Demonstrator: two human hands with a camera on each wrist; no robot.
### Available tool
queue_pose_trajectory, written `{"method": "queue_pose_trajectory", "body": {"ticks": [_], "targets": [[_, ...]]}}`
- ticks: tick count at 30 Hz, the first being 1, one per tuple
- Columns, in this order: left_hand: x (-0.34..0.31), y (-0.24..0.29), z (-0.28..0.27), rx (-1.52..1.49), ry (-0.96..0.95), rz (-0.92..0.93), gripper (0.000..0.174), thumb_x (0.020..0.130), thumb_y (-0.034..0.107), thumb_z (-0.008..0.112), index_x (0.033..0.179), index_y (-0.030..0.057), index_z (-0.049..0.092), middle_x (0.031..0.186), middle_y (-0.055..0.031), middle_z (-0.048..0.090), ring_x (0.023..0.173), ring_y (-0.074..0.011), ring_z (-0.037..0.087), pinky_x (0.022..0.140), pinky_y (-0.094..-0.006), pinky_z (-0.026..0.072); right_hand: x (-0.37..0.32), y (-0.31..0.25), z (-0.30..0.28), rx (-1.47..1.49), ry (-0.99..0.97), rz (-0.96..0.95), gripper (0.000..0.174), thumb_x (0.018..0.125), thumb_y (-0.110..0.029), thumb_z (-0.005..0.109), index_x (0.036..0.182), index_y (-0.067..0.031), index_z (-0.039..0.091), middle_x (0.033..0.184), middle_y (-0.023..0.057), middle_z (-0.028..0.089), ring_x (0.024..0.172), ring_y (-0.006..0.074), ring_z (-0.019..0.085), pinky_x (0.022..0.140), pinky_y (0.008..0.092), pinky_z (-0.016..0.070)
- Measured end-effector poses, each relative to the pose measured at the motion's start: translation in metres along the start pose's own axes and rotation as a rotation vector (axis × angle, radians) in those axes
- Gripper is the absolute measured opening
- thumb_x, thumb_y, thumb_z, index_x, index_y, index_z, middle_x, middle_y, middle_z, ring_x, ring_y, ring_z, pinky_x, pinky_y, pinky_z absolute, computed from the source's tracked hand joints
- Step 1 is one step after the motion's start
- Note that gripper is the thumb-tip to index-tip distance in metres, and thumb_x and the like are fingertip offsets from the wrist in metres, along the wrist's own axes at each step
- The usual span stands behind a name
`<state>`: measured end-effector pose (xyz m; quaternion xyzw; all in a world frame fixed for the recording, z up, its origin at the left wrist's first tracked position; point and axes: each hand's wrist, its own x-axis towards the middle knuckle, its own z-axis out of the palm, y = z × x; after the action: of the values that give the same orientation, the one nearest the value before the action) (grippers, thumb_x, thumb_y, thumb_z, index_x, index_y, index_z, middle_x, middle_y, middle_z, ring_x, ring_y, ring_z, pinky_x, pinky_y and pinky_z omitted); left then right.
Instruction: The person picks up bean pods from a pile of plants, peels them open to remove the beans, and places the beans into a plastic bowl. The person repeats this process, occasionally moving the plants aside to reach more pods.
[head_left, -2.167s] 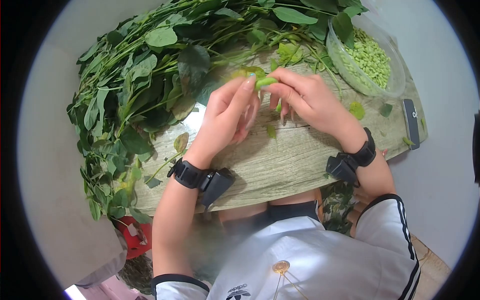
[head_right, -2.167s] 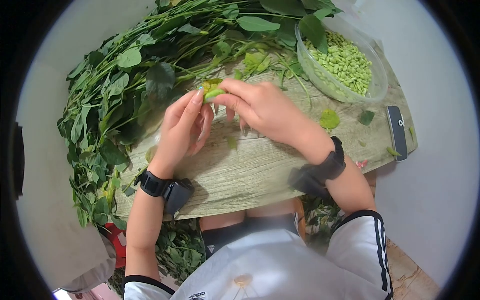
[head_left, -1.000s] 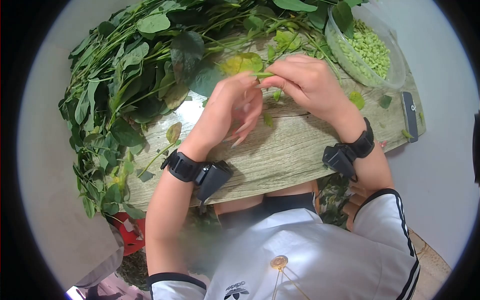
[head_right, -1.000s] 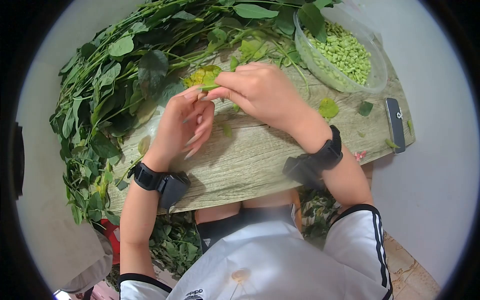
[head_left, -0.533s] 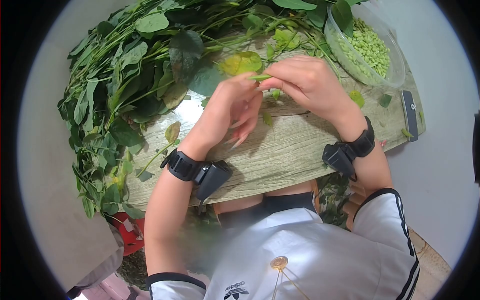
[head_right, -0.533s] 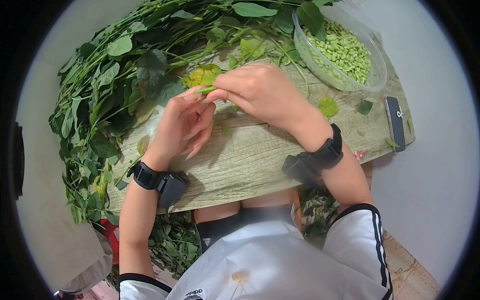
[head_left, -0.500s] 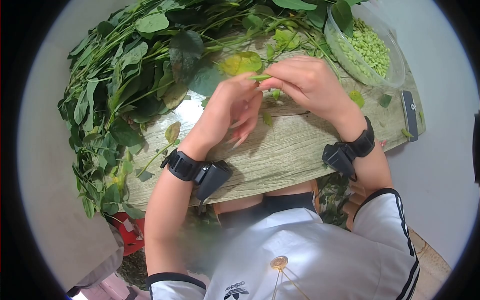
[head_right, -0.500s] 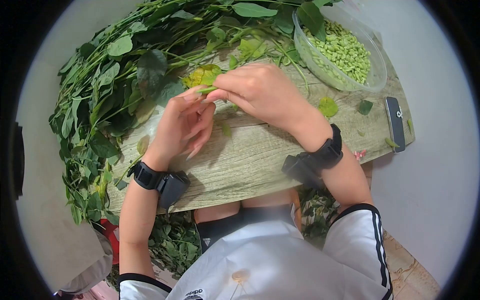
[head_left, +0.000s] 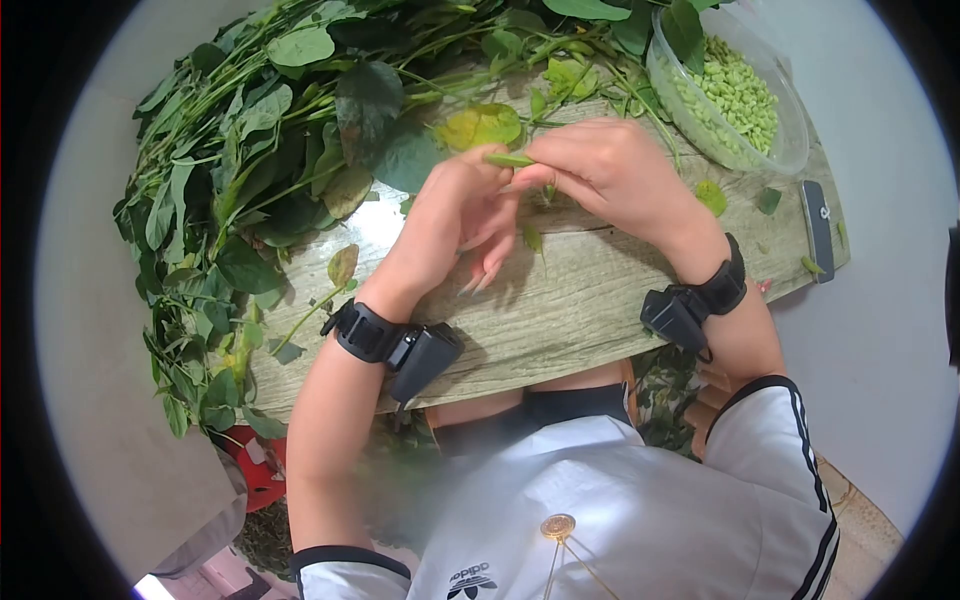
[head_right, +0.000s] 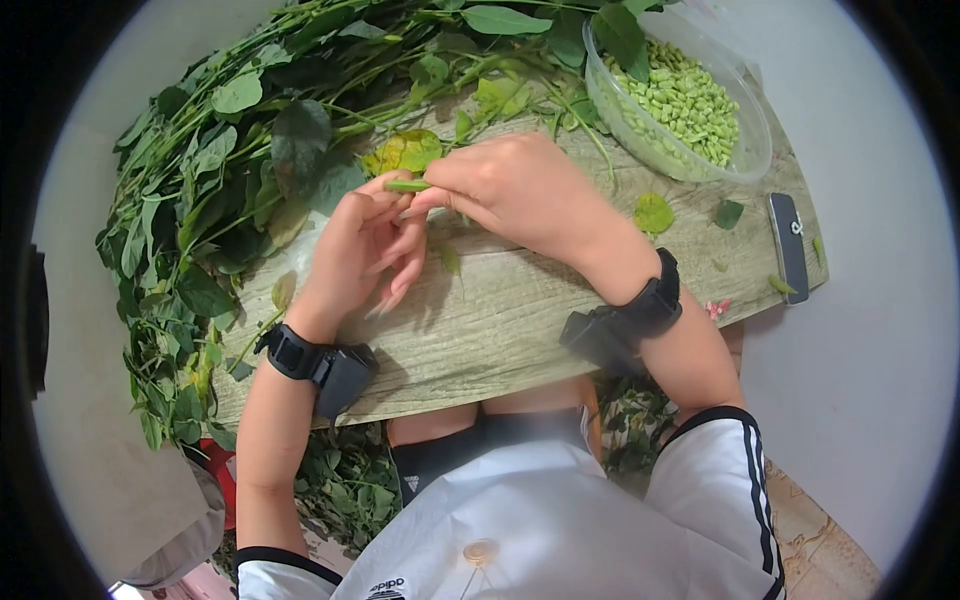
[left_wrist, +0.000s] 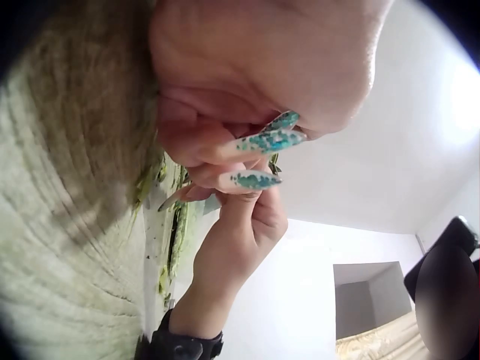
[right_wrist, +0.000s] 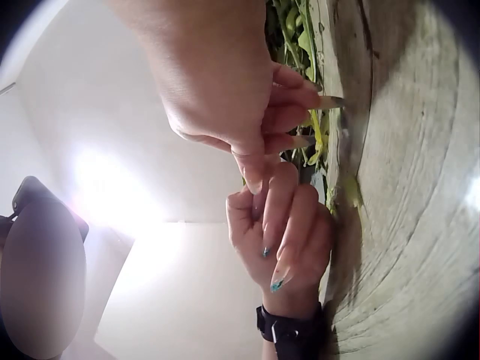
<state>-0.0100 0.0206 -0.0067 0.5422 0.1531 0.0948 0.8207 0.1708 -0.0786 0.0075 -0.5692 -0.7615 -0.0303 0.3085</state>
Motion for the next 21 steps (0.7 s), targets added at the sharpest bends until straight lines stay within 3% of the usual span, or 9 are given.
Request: {"method": "queue_pose_trajectory", "body": {"ticks": [11,21], "targets": [[-0.0015,0.0024,0.0038,-0.029,0.005,-0.011,0.033,0.095,0.032,0.032,0.103,0.0050,0.049,0.056,-0.0014,0.033,0.041,-0.0177,0.045,0.033,-0.0279,0.0394,-0.0002,-0.0002,-0.0012,-0.096,-0.029,-0.008,0.025,0.088,-0.032,0.064,0.080,-0.0092,0.060,0.071,0.0063,0.062,0.068,0.0272,0.064,0.057,0.0389,0.0485],[0.0002,0.0005,0.0013,-0.096,0.007,-0.089,0.027,0.095,0.028,0.031,0.103,0.0057,0.045,0.061,-0.0035,0.039,0.046,-0.0165,0.044,0.035,-0.0271,0.0375,-0.0015,-0.0012,0.0016,-0.122,-0.044,-0.008,0.019,0.084,-0.027,0.069,0.083,-0.0081,0.066,0.071,0.0081,0.063,0.065,0.0276,0.062,0.058,0.0369,0.0477]]}}
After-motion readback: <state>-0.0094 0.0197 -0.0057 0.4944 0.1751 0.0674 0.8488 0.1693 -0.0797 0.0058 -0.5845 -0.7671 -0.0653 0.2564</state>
